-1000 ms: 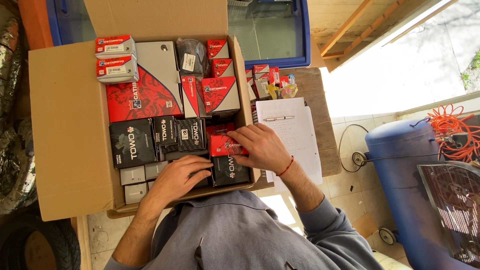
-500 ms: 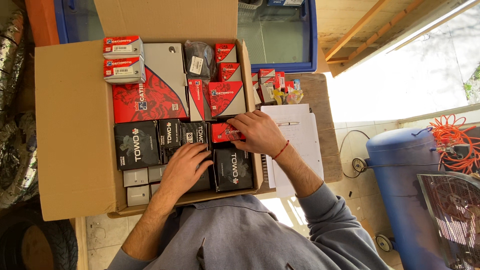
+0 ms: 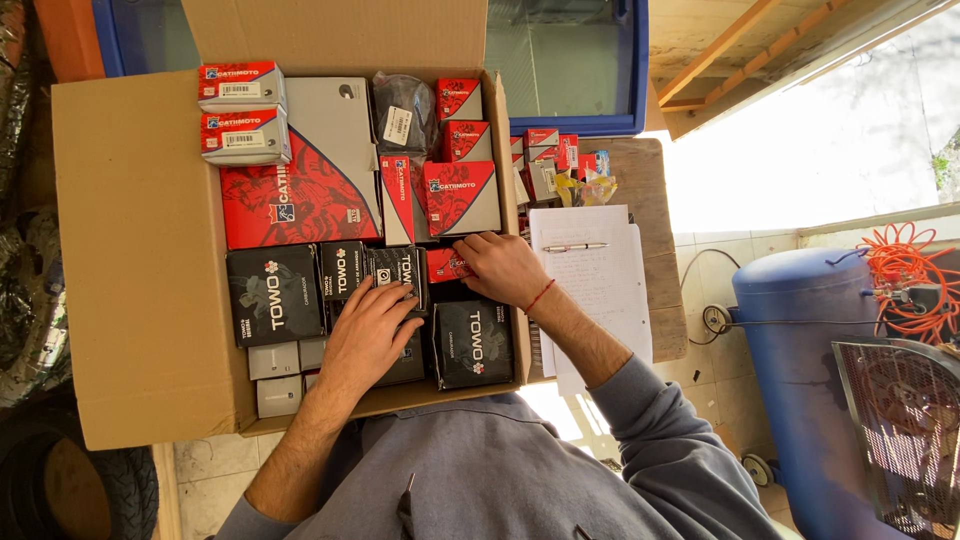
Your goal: The person picks up small red and grey boxes from a wooden shelf, carries them to a large cardboard box, opens them to reveal contents, and places them inside. The person then writes on a notepad and repeats the process with additional boxes.
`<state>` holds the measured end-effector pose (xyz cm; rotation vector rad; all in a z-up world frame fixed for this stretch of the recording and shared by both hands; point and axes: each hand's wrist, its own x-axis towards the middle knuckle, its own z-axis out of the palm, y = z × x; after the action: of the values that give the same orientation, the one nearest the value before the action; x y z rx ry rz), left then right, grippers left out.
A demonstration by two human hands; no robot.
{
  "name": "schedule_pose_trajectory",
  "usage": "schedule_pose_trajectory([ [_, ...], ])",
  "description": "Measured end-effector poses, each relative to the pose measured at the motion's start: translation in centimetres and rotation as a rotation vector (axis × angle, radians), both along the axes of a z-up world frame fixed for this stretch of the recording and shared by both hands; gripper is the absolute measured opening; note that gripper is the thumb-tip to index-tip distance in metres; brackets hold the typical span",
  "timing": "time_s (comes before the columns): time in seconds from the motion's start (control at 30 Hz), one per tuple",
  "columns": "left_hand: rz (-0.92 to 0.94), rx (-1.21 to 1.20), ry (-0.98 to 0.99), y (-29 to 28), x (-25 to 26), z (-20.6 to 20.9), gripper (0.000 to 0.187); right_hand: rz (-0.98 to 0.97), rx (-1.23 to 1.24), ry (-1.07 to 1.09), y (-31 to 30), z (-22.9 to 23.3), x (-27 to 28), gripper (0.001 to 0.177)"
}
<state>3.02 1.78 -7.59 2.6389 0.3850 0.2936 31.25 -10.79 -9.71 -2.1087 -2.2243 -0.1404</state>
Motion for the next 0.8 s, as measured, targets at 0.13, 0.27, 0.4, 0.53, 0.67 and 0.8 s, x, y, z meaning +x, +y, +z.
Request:
schedule_pose_trajectory([
  [0.13,0.003,-0.012,0.018,0.1,0.2,0.7,0.035,-0.011,-0.035,-0.053,0.5,-1.9,-0.1,0.058],
  [0.27,-0.002,-0.017,0.033,0.3,0.3,0.3,0.035,-0.067,-0.08,-0.071,0.5,-2.2,-0.9,0.061],
  [0.4,-0.002,-0.015,0.032,0.2,0.3,0.6,0.036,-0.113,-0.11,-0.097,0.4,-2.9,-1.5,0.067],
  [0.53,-0.004,-0.023,0.028,0.3,0.2,0.4,0.036,-0.105,-0.067,-0.066,-1.1,-1.6,-1.7,0.049],
  [0.67,-0.006,0.004,0.027,0.1,0.3,0.8,0.036,-0.179,0.133,0.061,-2.2,4.0,-1.8,0.017],
  [0.8,-0.018,-0.009,-0.005,-0.2,0.6,1.7,0.033,-0.188,0.256,0.189,-4.2,8.9,-1.8,0.014],
])
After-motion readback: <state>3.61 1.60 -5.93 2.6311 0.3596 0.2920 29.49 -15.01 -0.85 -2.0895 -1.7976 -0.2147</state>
